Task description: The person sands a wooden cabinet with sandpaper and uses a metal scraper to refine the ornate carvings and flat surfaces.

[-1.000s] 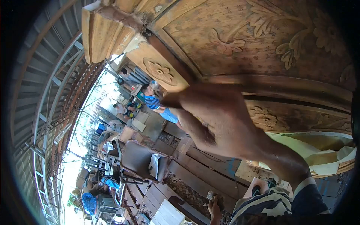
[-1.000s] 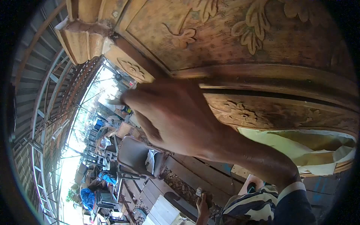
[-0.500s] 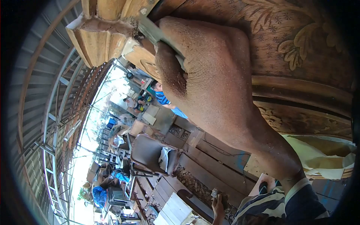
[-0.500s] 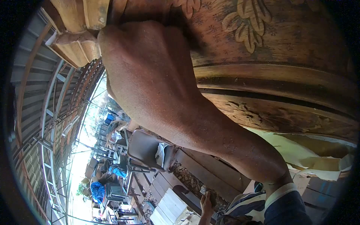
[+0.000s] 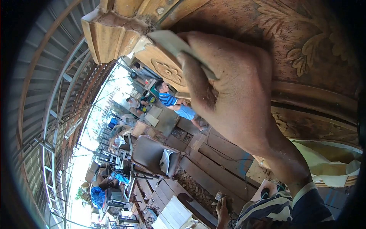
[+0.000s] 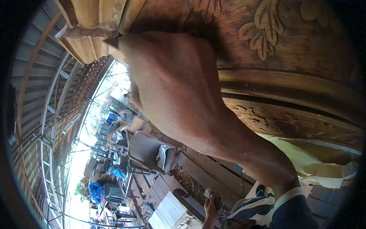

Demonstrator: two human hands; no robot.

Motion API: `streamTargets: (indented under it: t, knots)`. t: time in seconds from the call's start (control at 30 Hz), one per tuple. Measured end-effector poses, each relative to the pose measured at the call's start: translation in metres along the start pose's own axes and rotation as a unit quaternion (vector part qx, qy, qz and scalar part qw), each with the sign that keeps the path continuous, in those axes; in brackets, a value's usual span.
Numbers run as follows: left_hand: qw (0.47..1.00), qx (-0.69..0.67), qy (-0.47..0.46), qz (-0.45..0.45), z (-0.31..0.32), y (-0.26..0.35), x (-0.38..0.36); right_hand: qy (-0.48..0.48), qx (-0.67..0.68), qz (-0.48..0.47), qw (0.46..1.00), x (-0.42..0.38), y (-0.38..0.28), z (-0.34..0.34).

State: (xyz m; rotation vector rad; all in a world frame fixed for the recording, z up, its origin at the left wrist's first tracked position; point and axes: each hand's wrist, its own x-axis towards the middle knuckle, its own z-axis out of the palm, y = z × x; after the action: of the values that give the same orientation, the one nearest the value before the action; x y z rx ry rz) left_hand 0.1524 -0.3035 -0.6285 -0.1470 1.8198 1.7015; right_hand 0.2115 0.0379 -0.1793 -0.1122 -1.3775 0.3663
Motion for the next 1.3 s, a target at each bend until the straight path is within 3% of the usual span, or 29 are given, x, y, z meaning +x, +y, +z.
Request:
streamTargets:
  t: [0.1,0.33,0.4,0.53,0.63,0.73,0.8,0.87,0.93,1.03,1.13,1.23,1.3]
  knots:
    - [1.000,0.013,0.009,-0.001,-0.001,-0.001,0.002,0.002,-0.089,-0.007,0.996,0.009,0.000,0.000]
    - [1.000,0.007,-0.003,0.003,0.003,-0.003,0.004,0.013,-0.046,-0.008,0.999,0.009,0.001,0.006]
    - [1.000,0.004,0.016,-0.007,0.003,-0.002,0.002,-0.021,-0.073,-0.017,0.997,0.011,-0.002,0.006]
    - [0.999,0.037,0.003,0.002,0.000,-0.009,0.011,0.010,-0.031,-0.048,0.998,0.006,0.000,-0.004]
    - [0.999,0.048,0.001,0.007,-0.006,-0.011,0.011,0.006,-0.091,-0.028,0.995,0.006,0.000,-0.001]
    - [1.000,0.014,-0.021,0.001,-0.005,-0.006,0.011,0.005,-0.038,-0.029,0.999,0.004,0.000,0.011]
    - [1.000,0.026,-0.017,0.001,-0.001,-0.004,0.010,-0.106,0.004,-0.019,0.994,-0.007,-0.003,-0.002]
    - [1.000,0.022,-0.016,0.007,-0.002,-0.008,0.010,-0.178,0.121,0.059,0.975,-0.016,-0.003,0.000]
    - [1.000,0.023,-0.016,0.015,-0.004,-0.008,0.009,-0.116,0.128,0.087,0.981,-0.019,-0.001,0.010]
    - [1.000,0.003,-0.009,0.001,-0.003,-0.005,0.006,-0.129,0.167,0.150,0.966,-0.002,-0.001,0.023]
    - [1.000,-0.018,0.019,0.011,-0.001,-0.005,0.002,-0.091,0.170,0.127,0.973,0.004,0.000,0.037]
    - [0.999,-0.021,0.022,0.015,-0.006,-0.003,-0.003,-0.160,0.187,0.189,0.951,-0.005,0.005,0.034]
    - [0.999,-0.014,0.031,-0.011,-0.002,-0.001,-0.006,-0.088,0.219,0.062,0.970,-0.019,0.015,0.043]
